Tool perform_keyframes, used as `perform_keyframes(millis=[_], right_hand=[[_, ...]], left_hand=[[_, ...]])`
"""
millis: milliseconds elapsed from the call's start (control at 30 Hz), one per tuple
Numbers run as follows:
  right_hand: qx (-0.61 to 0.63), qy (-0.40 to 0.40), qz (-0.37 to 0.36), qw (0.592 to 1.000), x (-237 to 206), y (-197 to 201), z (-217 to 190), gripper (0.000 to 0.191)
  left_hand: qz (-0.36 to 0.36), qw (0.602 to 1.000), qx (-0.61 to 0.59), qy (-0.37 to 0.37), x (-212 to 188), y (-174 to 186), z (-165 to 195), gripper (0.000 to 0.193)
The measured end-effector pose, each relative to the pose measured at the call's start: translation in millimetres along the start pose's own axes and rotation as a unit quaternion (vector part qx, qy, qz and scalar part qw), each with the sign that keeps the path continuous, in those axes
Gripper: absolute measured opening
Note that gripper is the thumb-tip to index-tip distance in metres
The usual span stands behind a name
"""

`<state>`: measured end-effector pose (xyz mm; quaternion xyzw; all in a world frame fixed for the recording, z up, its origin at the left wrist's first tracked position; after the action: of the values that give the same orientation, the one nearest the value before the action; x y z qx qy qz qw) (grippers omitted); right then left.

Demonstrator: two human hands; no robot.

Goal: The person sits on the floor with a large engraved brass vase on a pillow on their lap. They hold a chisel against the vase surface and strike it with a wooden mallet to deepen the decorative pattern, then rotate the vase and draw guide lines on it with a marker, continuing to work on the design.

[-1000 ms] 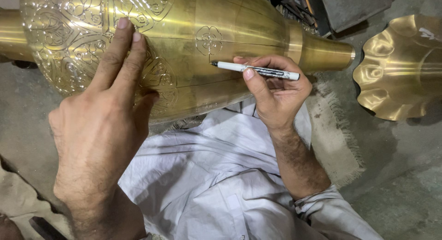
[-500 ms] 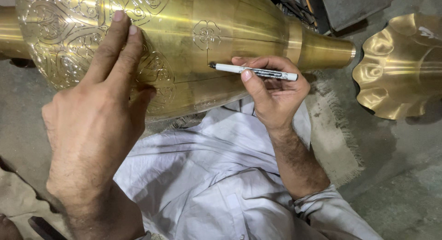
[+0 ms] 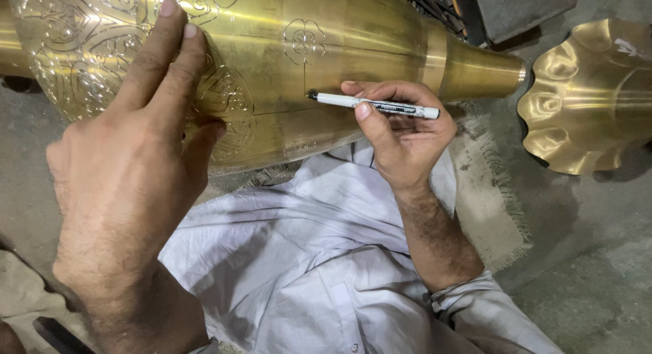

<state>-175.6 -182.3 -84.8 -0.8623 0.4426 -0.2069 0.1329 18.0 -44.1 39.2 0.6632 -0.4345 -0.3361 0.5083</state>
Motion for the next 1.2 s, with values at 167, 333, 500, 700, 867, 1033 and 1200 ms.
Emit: perform_keyframes(millis=[167,333,500,700,867,1033,1200], right_hand=[[0.006,-0.005,0.005,1.0,-2.2,-2.5,0.1,0.015],[0.0,-0.005,0.0,1.0,-2.2,-1.6,-0.1,0.015],[0.0,-0.001,0.0,1.0,-2.3,-4.8,-2.8,0.014],[-0.015,0.005,-0.008,1.0,-2.0,-8.7,-4.1,0.014],[-0.02,0.001,-0.005,1.0,-2.9,-4.1,-3.0,0.014],[-0.006,0.009,0.005,1.0,-0.2,-7.9,-1.8,0.014],[-0.019,0.0,0.023,1.0,0.3,-11.6,-0.6,0.014]], left_hand=[[0.004,1.0,-0.025,0.003,-1.4,4.2,-6.4,0.085],[0.011,1.0,-0.013,-0.001,-0.8,3.7,-1.5,0.084],[0.038,0.999,-0.023,-0.009,-2.8,11.5,-5.0,0.084],[0.017,0.999,-0.04,-0.006,-0.6,8.0,-10.1,0.084],[0.029,0.999,-0.022,-0.009,-1.1,6.7,-5.8,0.085],[0.005,1.0,-0.015,-0.006,2.4,2.8,-11.8,0.086],[0.003,1.0,-0.017,-0.002,2.8,5.7,-15.4,0.086]])
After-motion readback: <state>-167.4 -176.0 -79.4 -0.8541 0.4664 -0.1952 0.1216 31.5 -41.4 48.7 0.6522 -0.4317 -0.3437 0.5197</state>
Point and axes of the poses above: each hand's wrist, its own x-axis towards the middle knuckle, its own y-axis out of the back of the hand, z = x × y, the point moved 8 cm from there along x, towards the middle knuckle, and after that the axes turned 9 degrees about x, right-handed, at the moved point
